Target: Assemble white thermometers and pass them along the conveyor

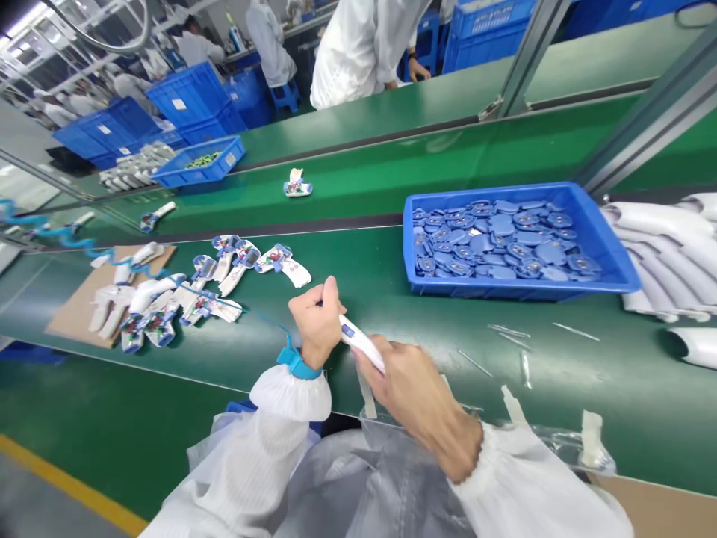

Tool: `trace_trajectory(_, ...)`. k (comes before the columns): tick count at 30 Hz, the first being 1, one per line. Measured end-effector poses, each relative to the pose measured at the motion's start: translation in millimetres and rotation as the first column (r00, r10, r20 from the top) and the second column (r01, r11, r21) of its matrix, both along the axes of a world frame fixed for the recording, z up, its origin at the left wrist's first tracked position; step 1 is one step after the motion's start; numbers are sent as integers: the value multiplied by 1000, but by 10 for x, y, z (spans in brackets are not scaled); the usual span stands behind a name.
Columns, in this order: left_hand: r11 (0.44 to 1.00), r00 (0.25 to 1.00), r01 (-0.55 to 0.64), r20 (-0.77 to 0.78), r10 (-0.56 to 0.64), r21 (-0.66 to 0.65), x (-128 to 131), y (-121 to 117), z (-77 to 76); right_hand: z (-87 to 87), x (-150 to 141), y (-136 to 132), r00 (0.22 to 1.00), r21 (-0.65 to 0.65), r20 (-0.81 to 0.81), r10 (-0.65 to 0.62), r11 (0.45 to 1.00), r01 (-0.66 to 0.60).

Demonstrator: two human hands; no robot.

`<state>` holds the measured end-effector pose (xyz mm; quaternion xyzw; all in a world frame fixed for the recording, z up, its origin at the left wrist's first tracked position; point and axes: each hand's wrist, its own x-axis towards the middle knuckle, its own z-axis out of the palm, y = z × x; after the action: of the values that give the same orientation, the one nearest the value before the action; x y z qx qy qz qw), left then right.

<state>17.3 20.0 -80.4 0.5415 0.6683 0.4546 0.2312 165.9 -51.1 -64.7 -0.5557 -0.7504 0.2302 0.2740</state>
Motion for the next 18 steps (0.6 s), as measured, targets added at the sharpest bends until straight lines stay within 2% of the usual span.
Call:
trace_trajectory(3,998,994,61,-95,-62,-14,-13,115,56,-64,-7,-2,996,51,87,-22,999,18)
trace_trajectory(7,949,922,310,-261,-286,55,-104,181,83,-51,41,85,997,123,68,-24,992,16)
trace_trajectory(9,937,899,340,-319,-299,81,-124,218,54,-43,31,129,998,190,45,-34,982,25)
trace_trajectory(12,945,898,320,-340,-279,70,-106,287,9,-60,-24,168,995,251,54,-83,966,67)
trace_trajectory(15,930,875,365,-352,-334,25,-117,321,32,-74,-55,184,990,200,89,-108,976,88)
trace_trajectory(18,920,851,385,-361,-383,-69,-227,380,160,-2,-10,205,992,99,83,-100,991,92)
